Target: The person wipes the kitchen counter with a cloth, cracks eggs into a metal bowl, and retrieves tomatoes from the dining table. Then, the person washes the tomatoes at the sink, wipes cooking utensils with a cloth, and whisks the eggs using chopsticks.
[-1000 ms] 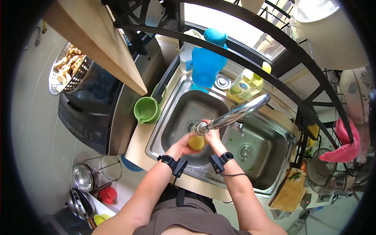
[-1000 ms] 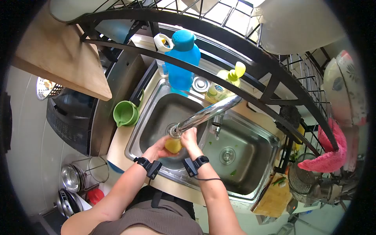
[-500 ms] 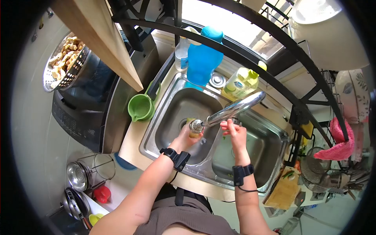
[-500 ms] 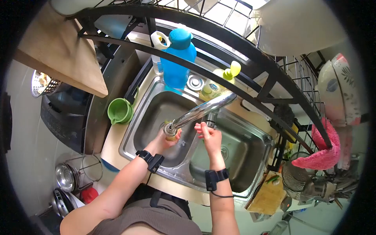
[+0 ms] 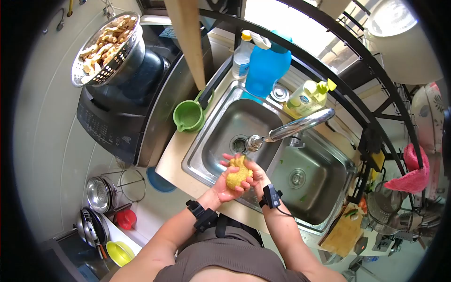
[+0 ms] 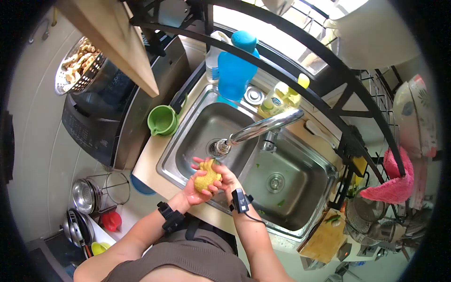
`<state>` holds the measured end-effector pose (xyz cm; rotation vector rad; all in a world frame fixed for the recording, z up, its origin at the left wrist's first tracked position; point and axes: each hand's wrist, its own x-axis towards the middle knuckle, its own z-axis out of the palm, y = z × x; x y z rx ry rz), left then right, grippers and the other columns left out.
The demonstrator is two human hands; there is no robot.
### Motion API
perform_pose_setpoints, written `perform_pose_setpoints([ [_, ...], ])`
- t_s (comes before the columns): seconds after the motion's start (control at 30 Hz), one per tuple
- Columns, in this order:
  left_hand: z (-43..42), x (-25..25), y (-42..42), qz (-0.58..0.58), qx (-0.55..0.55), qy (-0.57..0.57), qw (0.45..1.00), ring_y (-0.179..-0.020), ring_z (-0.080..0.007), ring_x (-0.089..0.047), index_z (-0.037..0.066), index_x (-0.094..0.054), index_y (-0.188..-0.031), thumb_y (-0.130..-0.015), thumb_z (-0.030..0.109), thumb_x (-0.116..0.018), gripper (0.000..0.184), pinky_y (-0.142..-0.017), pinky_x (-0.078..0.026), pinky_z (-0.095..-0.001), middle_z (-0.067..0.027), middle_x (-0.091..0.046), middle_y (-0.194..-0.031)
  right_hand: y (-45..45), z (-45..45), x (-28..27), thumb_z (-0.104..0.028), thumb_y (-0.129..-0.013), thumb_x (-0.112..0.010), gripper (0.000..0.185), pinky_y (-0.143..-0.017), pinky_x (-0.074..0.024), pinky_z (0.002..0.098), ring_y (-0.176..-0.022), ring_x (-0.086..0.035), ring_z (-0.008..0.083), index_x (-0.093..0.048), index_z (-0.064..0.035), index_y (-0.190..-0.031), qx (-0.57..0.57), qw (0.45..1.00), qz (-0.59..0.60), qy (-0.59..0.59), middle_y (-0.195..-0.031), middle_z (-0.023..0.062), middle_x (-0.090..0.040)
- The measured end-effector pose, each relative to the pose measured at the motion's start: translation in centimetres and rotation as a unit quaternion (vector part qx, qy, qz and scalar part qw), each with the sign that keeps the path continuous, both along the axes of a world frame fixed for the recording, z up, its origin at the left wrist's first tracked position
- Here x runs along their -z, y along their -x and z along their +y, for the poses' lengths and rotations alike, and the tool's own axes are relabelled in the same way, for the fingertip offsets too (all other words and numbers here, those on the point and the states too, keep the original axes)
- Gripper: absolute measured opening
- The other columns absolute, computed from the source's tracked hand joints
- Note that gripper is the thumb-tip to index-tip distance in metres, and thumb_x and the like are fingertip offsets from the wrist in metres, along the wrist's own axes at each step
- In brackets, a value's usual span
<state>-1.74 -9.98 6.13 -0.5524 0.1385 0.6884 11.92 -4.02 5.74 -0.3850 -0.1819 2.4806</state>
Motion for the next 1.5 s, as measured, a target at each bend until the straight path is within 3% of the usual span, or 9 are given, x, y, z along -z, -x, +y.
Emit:
perform_pose_setpoints([
  [0.43,2.6,3.4,1.5,0.425,0.127,-0.211,0.871,-0.061,-0.0098,-0.049,0.005,-0.056,-0.099,-0.083,0.013,-0.067,0.021,-0.044,-0.037,-0.0232,-0.0012,-0.054,-0.076,3.8,4.8,2.1,-0.01,-0.077,-0.071,0.021,-0.065,-0.0511,0.0335,-0.072,-0.062,0.0214,-0.057,-0.0012,-0.089,-0.079,0.759,-0.5,-0.409,-0.079,0.0116,-0.064],
  [0.57,3.7,4.3,0.4,0.684,0.247,-0.291,0.622,-0.063,-0.0108,-0.056,0.004,-0.059,-0.099,-0.081,0.022,-0.067,0.027,-0.043,-0.04,-0.0262,-0.0026,-0.059,-0.07,5.7,3.7,6.1,-0.01,-0.071,-0.071,0.024,-0.073,-0.0513,0.0417,-0.079,-0.065,0.0344,-0.061,0.0022,-0.088,0.063,0.591,-0.655,-0.468,-0.083,0.0219,-0.065],
  [0.67,3.4,10.1,0.0,0.882,0.053,-0.385,0.266,-0.06,-0.0118,-0.057,0.004,-0.058,-0.104,-0.083,0.028,-0.067,0.033,-0.038,-0.038,-0.0271,-0.0041,-0.061,-0.074,6.4,3.9,5.5,-0.017,-0.074,-0.074,0.044,-0.081,-0.0501,0.042,-0.096,-0.064,0.0364,-0.06,-0.0011,-0.113,0.027,0.55,-0.688,-0.473,-0.104,0.0234,-0.064],
  [0.7,3.4,8.5,0.5,0.882,0.054,-0.386,0.266,-0.06,-0.0118,-0.057,0.004,-0.058,-0.104,-0.083,0.028,-0.067,0.033,-0.038,-0.038,-0.0271,-0.0041,-0.061,-0.074,6.5,3.9,5.1,-0.019,-0.075,-0.075,0.053,-0.084,-0.0497,0.0411,-0.1,-0.064,0.0338,-0.057,-0.0032,-0.122,0.044,0.52,-0.698,-0.49,-0.113,0.0212,-0.063],
  [0.73,3.3,5.6,1.5,0.767,0.132,-0.345,0.524,-0.061,-0.0104,-0.056,0.007,-0.059,-0.105,-0.084,0.032,-0.066,0.033,-0.042,-0.041,-0.0277,-0.0051,-0.062,-0.078,6.1,3.9,3.5,-0.019,-0.075,-0.075,0.053,-0.084,-0.0497,0.0411,-0.1,-0.064,0.0338,-0.057,-0.0032,-0.122,0.043,0.521,-0.698,-0.489,-0.113,0.0212,-0.063],
  [0.8,3.3,2.7,3.8,0.454,0.169,-0.209,0.85,-0.056,-0.0067,-0.05,0.008,-0.056,-0.108,-0.088,0.029,-0.061,0.03,-0.039,-0.038,-0.0187,-0.0051,-0.057,-0.081,4.7,5.3,-1.1,-0.02,-0.081,-0.072,0.055,-0.088,-0.0479,0.0367,-0.109,-0.058,0.027,-0.052,-0.0064,-0.13,-0.131,0.866,-0.39,-0.285,-0.134,0.0133,-0.052],
  [0.9,2.8,-2.0,6.1,0.183,0.122,-0.137,0.966,-0.053,-0.0063,-0.047,0.002,-0.052,-0.11,-0.088,0.021,-0.061,0.031,-0.035,-0.031,-0.014,-0.0067,-0.052,-0.078,2.8,4.2,-0.7,-0.019,-0.087,-0.068,0.05,-0.095,-0.0475,0.033,-0.12,-0.051,0.0223,-0.051,-0.0073,-0.132,-0.055,0.945,-0.208,-0.245,-0.14,0.0113,-0.044],
  [1.1,0.9,-2.9,3.1,-0.05,0.004,-0.187,0.981,-0.061,-0.0054,-0.044,0.0,-0.048,-0.116,-0.086,0.027,-0.069,0.045,-0.039,-0.037,-0.0132,-0.0033,-0.045,-0.082,4.9,3.4,-1.2,-0.013,-0.087,-0.066,0.026,-0.079,-0.0521,0.0408,-0.094,-0.058,0.0238,-0.055,-0.0066,-0.109,-0.025,0.984,0.095,-0.149,-0.106,0.0126,-0.057],
  [1.5,2.4,-1.7,3.5,0.318,0.157,-0.175,0.918,-0.052,-0.0036,-0.037,0.009,-0.053,-0.088,-0.084,0.011,-0.063,0.011,-0.039,-0.024,-0.0162,0.002,-0.047,-0.073,5.4,5.2,-5.4,-0.018,-0.096,-0.058,0.022,-0.059,-0.0434,0.0218,-0.066,-0.051,0.0048,-0.063,-0.0057,-0.114,-0.135,0.871,-0.294,-0.369,-0.072,-0.0044,-0.054],
])
